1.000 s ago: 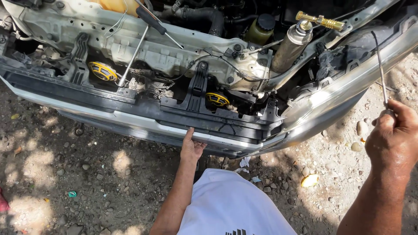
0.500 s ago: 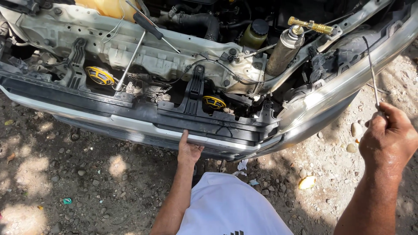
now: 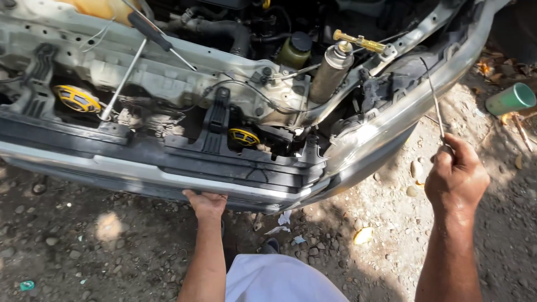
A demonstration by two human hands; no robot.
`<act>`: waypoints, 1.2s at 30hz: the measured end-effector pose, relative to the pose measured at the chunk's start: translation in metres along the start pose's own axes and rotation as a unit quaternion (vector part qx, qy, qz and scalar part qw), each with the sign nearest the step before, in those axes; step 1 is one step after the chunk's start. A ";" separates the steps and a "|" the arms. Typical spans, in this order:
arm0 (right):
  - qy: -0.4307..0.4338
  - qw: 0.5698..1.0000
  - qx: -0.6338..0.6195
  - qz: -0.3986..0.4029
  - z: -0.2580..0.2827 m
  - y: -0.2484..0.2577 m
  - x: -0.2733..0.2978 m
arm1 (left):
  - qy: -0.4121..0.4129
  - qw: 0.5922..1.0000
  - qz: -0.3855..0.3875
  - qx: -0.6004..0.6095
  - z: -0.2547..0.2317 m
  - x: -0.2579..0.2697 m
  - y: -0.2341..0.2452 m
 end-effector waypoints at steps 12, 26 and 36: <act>-0.038 0.992 -0.105 0.065 -0.017 -0.023 0.010 | -0.076 0.996 0.021 0.041 -0.001 0.020 -0.028; -0.057 0.991 -0.091 0.075 -0.006 -0.028 0.014 | -0.021 1.000 0.002 0.007 -0.002 0.034 -0.015; -0.026 0.997 -0.074 0.002 0.011 -0.005 0.004 | -0.004 0.996 0.086 -0.012 -0.002 0.007 -0.012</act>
Point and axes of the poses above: each hand's wrist, its own x-axis away from the middle knuckle, its own y-axis out of the back of the hand, z = x × y, the point moved 6 cm from there along -x, towards the middle knuckle, and after that the axes turned 10 degrees about -z, right-handed, at the moved point
